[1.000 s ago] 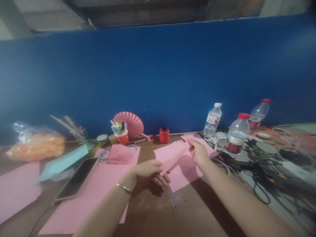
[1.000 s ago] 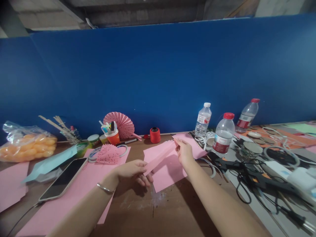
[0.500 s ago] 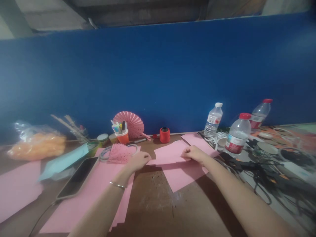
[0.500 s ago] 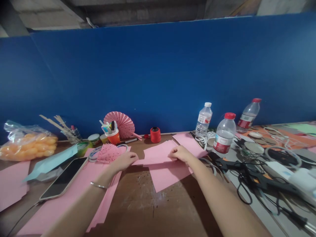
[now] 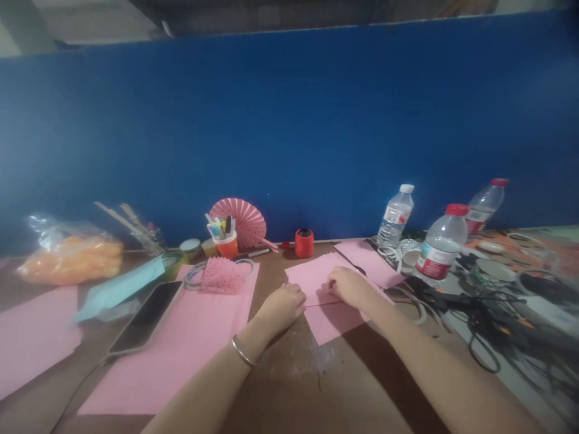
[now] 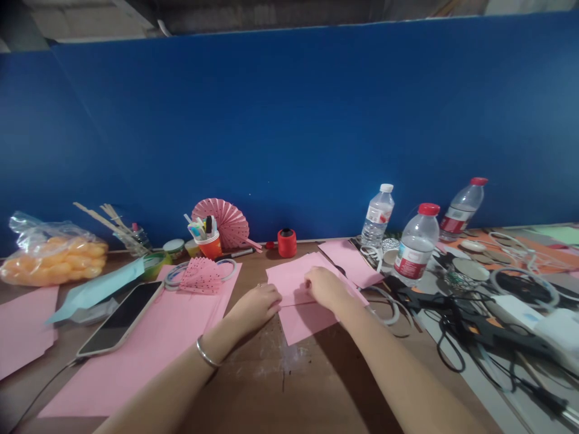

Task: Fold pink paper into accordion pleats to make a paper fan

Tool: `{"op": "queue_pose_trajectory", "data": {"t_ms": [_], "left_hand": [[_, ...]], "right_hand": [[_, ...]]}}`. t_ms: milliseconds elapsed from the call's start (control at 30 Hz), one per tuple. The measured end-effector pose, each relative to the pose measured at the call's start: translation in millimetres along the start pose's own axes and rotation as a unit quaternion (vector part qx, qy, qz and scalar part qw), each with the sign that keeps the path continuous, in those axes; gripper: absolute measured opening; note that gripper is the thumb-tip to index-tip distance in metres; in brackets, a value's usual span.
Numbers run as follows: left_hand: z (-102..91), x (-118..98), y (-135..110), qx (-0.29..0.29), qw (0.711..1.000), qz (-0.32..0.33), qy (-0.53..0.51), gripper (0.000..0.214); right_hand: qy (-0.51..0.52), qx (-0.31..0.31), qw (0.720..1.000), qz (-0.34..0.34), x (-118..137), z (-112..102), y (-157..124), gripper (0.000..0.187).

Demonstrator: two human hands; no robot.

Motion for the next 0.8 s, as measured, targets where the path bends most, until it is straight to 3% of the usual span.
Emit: {"op": "queue_pose_trajectory", "data": {"t_ms": [133,233,433,800], "left_hand": [[-0.7,4,1,-0.014,1.0,-0.011,-0.009,0.025],[-0.3,6,2,-0.021,1.0,-0.017,-0.011,0.027],[-2.6,6,0,-0.013,1.0,-0.009,-0.011,0.026],[-7.4,22,1,-0.033,0.997,-0.051,-0.055,0.02]], "right_hand": [[-0.03,0.023,0.992,-0.125,49,8,-7,0.01],[-0.086,0.01,0.981,-0.173,66,12,-12,0.022],[-0.121,0.023,0.972,-0.198,63,21,-11,0.022],[-0.059,0.029,0.989,-0.136,39,23,-3,0.018]]}}
Point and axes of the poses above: each hand's wrist, its own y-axis towards the middle knuckle, its own z-axis out of the palm, x = y × z, the point moved 10 cm from there along y, towards the middle knuckle, and after that the axes turned 12 degrees about -y, right-handed, at the moved point
